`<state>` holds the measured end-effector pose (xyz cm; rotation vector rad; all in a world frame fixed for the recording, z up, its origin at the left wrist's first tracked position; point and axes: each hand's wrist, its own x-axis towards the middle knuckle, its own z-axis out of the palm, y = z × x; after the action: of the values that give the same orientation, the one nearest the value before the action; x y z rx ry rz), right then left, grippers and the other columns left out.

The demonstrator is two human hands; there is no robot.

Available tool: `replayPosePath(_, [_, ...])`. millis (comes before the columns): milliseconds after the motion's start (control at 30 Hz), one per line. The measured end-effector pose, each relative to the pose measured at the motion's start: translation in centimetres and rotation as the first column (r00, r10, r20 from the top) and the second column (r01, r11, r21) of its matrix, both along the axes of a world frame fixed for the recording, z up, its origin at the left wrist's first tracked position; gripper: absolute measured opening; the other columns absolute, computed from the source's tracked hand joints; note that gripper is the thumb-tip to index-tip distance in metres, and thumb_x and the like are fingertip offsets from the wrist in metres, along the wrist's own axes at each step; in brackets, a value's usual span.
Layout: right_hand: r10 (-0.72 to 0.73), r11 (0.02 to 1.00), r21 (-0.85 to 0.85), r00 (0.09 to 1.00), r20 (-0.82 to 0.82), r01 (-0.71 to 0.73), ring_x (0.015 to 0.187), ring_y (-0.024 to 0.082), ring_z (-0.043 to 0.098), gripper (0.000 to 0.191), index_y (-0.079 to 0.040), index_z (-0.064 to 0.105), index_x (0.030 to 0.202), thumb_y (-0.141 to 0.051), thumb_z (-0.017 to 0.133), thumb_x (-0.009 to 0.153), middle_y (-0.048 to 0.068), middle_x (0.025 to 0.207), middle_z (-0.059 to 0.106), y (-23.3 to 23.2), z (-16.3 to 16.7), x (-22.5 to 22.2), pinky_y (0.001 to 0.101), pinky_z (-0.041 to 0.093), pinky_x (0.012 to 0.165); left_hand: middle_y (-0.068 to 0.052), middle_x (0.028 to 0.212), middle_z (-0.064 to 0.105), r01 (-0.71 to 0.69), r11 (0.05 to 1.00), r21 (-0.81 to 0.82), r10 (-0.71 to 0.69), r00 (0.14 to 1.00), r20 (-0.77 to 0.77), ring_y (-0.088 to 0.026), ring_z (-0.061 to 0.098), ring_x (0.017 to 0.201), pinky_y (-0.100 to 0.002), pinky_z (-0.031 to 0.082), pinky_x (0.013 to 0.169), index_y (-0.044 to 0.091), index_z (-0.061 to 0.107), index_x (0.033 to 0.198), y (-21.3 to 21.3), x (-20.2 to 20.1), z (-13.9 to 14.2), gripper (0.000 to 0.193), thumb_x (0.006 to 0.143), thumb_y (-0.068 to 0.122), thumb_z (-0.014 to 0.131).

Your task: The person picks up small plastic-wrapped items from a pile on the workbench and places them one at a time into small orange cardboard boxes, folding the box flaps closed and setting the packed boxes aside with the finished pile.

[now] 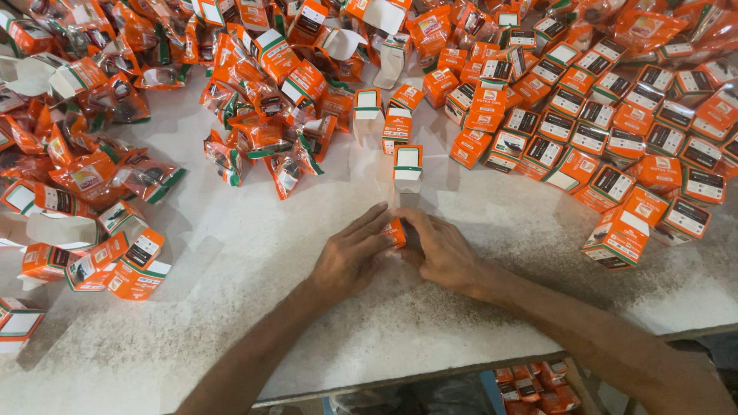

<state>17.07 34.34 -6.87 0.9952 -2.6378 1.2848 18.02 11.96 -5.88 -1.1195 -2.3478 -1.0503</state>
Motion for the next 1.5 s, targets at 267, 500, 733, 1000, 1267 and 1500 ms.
replayPosePath(267, [0.071, 0.988, 0.155, 0.854, -0.516, 0.012, 0.11, 0.037, 0.068, 0.059, -0.012, 0.051, 0.132, -0.019, 0.081, 0.081, 0.017, 0.122, 0.068, 2.2, 2.1, -1.0, 0.0511, 0.053, 0.095, -0.026, 0.157, 0.046, -0.073, 0.996, 0.05, 0.076, 0.995, -0.066, -0.044, 0.046, 0.147, -0.053, 0.043, 0.118, 0.003, 0.066, 0.126, -0.5, 1.1, 1.9, 0.03, 0.1, 0.017, 0.063])
replayPosePath(500, [-0.308, 0.849, 0.094, 0.632, -0.712, 0.52, 0.149, 0.052, 0.037, 0.084, -0.002, 0.026, 0.159, -0.005, 0.073, 0.089, 0.033, 0.16, 0.031, 5.3, 4.4, -3.0, 0.0611, 0.029, 0.125, -0.02, 0.12, 0.063, -0.445, 0.892, -0.086, 0.448, 0.893, 0.029, -0.038, 0.064, 0.108, -0.048, 0.054, 0.09, 0.002, 0.055, 0.133, 4.6, -5.1, 0.1, 0.062, 0.084, 0.036, 0.074])
replayPosePath(733, [-0.061, 0.969, 0.225, 0.982, -0.178, 0.101, 0.14, 0.036, 0.048, 0.076, -0.002, 0.037, 0.151, -0.014, 0.074, 0.085, 0.02, 0.147, 0.052, 4.0, 2.6, -3.2, 0.0463, 0.038, 0.115, -0.011, 0.118, 0.068, -0.1, 0.993, -0.063, 0.088, 0.982, -0.17, -0.033, 0.068, 0.108, -0.042, 0.057, 0.092, 0.007, 0.062, 0.124, 2.9, -5.9, 1.2, 0.034, 0.092, 0.011, 0.073])
replayPosePath(1000, [-0.039, 0.999, -0.032, 0.996, -0.081, 0.037, 0.125, 0.041, 0.055, 0.067, -0.001, 0.055, 0.135, -0.019, 0.086, 0.079, 0.019, 0.133, 0.063, 0.5, 0.6, -1.6, 0.0499, 0.043, 0.108, -0.016, 0.121, 0.066, -0.616, 0.739, -0.274, 0.554, 0.787, -0.272, -0.04, 0.064, 0.105, -0.05, 0.056, 0.082, 0.006, 0.063, 0.138, -6.5, -7.4, 3.1, 0.056, 0.084, 0.008, 0.078])
replayPosePath(1267, [-0.044, 0.993, -0.11, 0.999, 0.001, 0.044, 0.112, 0.035, 0.067, 0.057, -0.005, 0.068, 0.116, -0.021, 0.092, 0.067, 0.016, 0.117, 0.07, 1.1, 0.4, -2.1, 0.0436, 0.053, 0.096, -0.024, 0.124, 0.062, -0.164, 0.954, 0.249, 0.241, 0.917, -0.318, -0.039, 0.07, 0.108, -0.043, 0.062, 0.084, 0.0, 0.056, 0.112, -0.7, -1.0, 0.9, 0.041, 0.075, -0.008, 0.072])
replayPosePath(1500, [-0.032, 0.991, -0.129, 0.996, -0.079, 0.021, 0.112, 0.036, 0.066, 0.056, -0.004, 0.065, 0.121, -0.009, 0.083, 0.068, 0.015, 0.116, 0.07, 1.4, -0.2, -2.0, 0.0427, 0.054, 0.097, -0.014, 0.123, 0.064, -0.188, 0.971, -0.151, 0.097, 0.878, -0.468, -0.036, 0.058, 0.131, -0.062, 0.042, 0.115, 0.0, 0.062, 0.123, 1.4, -0.8, 1.4, 0.042, 0.084, 0.008, 0.079])
